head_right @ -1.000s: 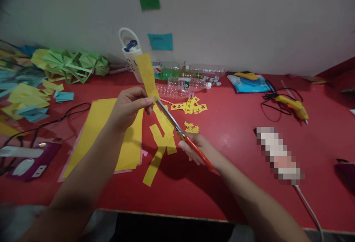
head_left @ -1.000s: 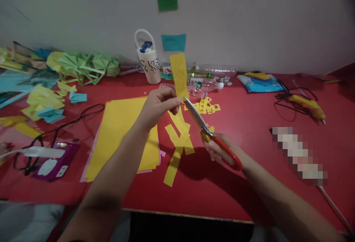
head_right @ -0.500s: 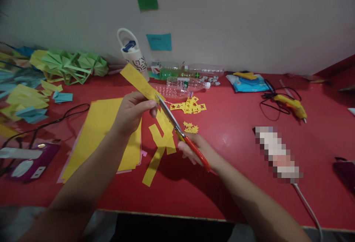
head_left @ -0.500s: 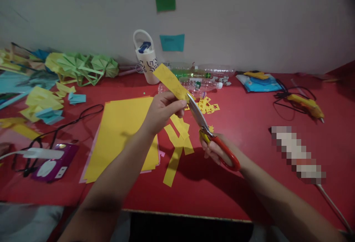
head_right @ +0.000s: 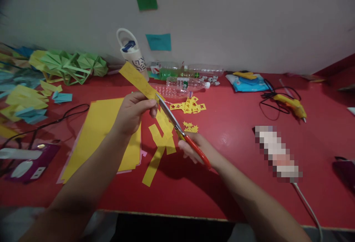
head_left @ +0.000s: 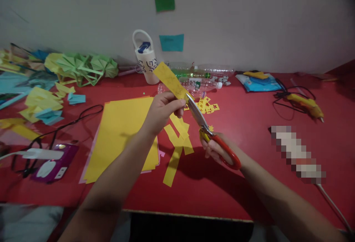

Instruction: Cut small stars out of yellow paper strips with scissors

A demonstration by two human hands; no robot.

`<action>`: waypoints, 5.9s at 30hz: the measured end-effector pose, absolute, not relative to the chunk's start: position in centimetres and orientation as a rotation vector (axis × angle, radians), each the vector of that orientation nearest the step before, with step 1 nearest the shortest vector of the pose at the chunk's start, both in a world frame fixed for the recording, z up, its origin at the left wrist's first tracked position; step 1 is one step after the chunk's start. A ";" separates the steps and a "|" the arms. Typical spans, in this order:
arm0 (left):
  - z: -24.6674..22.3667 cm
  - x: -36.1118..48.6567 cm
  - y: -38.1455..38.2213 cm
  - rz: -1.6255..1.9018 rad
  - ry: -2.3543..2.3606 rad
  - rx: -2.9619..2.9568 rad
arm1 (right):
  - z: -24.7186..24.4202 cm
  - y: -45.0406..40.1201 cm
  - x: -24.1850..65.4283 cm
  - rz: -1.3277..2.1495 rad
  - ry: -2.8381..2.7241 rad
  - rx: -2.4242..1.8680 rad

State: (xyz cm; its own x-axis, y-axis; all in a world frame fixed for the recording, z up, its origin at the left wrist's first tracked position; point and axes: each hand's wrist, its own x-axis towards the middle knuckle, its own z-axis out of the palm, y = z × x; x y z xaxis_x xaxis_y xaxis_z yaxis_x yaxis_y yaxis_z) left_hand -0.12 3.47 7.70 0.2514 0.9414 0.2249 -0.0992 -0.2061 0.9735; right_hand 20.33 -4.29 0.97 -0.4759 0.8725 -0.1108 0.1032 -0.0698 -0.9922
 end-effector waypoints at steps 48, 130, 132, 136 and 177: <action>6.8 0.7 3.3 1.258 0.856 1.354 | 1.4 -4.6 19.6 1.520 -1.572 -1.157; 8.1 -1.5 4.0 1.101 0.766 1.471 | 0.4 -4.8 20.3 1.585 -1.529 -1.279; 8.1 -1.5 4.1 1.110 0.769 1.460 | 0.4 -4.8 20.3 1.586 -1.547 -1.254; 7.9 -1.4 4.1 1.136 0.783 1.416 | 0.8 -4.7 20.2 1.572 -1.600 -1.184; 7.4 -0.9 4.0 1.233 0.808 1.478 | 1.7 -4.8 20.0 1.589 -1.627 -1.200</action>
